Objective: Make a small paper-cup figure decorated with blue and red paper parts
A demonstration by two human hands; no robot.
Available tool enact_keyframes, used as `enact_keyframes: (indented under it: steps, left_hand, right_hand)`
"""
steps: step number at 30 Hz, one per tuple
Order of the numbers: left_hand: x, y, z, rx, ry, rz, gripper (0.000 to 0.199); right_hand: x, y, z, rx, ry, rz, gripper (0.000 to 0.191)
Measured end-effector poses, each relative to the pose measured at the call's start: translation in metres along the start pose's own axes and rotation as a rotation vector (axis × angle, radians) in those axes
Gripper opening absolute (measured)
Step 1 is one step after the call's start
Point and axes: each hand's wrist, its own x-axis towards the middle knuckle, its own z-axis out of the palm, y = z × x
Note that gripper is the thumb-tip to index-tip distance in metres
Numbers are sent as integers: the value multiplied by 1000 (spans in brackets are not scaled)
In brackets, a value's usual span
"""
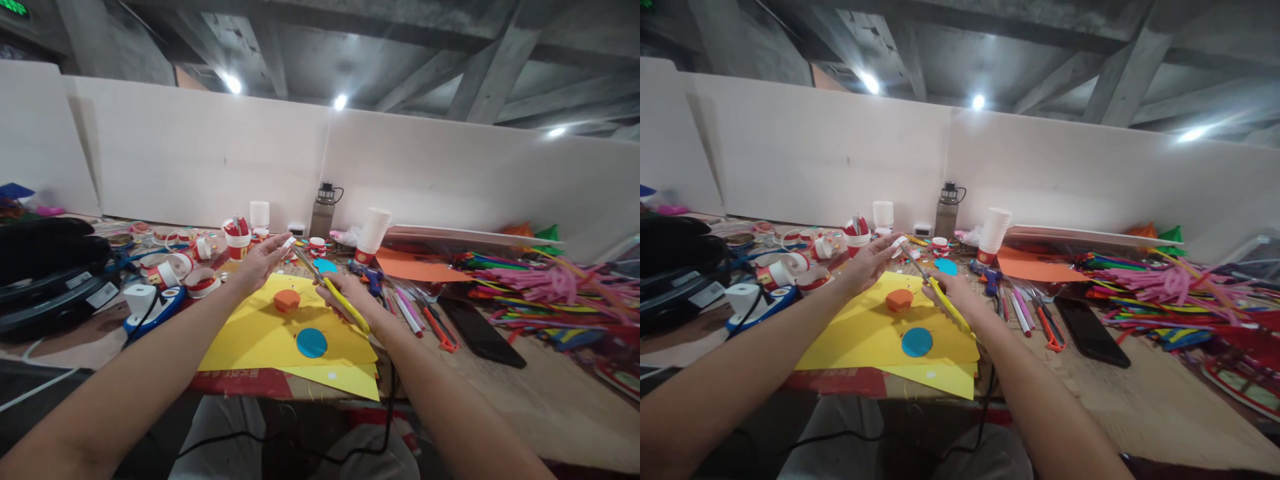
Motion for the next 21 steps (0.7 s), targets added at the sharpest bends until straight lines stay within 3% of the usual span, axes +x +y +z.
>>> enact_keyframes:
  steps: [9,21]
  left_hand:
    - [0,4,-4,14,-66,-14,37]
    - [-1,9,-3,116,-40,24,37]
  right_hand:
    - [-4,-4,5,8,-10,69,28]
    - [-4,-5,12,15,19,133,33]
